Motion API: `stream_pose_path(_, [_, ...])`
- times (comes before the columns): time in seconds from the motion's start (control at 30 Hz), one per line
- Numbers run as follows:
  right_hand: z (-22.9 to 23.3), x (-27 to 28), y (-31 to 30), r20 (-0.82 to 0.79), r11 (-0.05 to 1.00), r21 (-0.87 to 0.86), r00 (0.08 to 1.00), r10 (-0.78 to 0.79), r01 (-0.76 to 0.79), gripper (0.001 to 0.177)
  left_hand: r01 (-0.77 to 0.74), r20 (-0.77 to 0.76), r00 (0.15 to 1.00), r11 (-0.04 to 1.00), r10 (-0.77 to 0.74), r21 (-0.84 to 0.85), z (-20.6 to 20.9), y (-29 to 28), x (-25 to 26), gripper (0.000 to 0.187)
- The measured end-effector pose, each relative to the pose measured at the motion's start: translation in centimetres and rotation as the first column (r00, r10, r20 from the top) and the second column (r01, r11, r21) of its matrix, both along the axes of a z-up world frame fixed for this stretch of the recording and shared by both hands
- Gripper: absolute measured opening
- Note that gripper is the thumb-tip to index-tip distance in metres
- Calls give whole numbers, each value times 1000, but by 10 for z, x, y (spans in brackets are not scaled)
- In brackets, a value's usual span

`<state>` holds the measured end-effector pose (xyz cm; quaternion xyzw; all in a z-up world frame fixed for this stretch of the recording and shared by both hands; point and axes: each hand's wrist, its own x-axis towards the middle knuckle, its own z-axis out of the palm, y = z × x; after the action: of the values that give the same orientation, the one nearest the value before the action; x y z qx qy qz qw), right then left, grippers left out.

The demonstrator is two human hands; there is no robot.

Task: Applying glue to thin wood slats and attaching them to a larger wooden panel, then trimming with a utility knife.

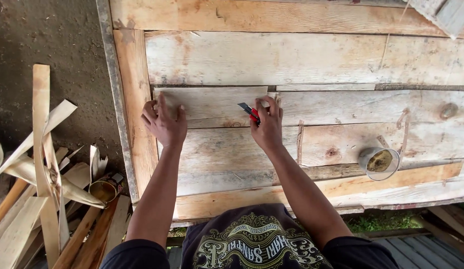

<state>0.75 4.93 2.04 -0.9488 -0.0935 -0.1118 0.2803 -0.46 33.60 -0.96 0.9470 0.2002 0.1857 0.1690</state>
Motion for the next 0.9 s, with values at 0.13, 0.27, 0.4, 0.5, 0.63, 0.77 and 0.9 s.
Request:
stream_pose_path(0.13, [-12, -4, -7, 9, 998, -37, 999, -44, 45, 58, 9, 23, 1000, 1000, -10, 9, -6, -1, 1, 68])
stream_pose_path(0.27, [-9, -3, -15, 54, 994, -105, 998, -26, 32, 54, 46, 30, 999, 998, -45, -48, -13, -8, 0, 66])
stream_pose_path(0.4, [-10, -4, -23, 49, 991, -128, 998, -27, 33, 59, 37, 27, 999, 997, -36, -64, -8, -18, 0, 67])
stream_pose_path(0.5, [-10, -1, -26, 19, 991, -134, 999, -26, 29, 66, 37, 0, 999, 998, -37, -46, -1, -23, 1, 70])
stream_pose_path(0.63, [-10, 3, -25, -28, 989, -146, 999, -22, 18, 65, 43, -30, 999, 999, -43, -16, -2, -18, 2, 70])
stream_pose_path(0.77, [-20, 5, -27, -186, 968, -251, 982, -30, -18, 67, 63, -42, 997, 998, -63, -12, 2, -19, 3, 66])
stream_pose_path(0.9, [-11, 7, -23, -366, 953, -303, 925, -98, -19, 71, 66, -53, 996, 997, -65, 32, 6, -21, 3, 68])
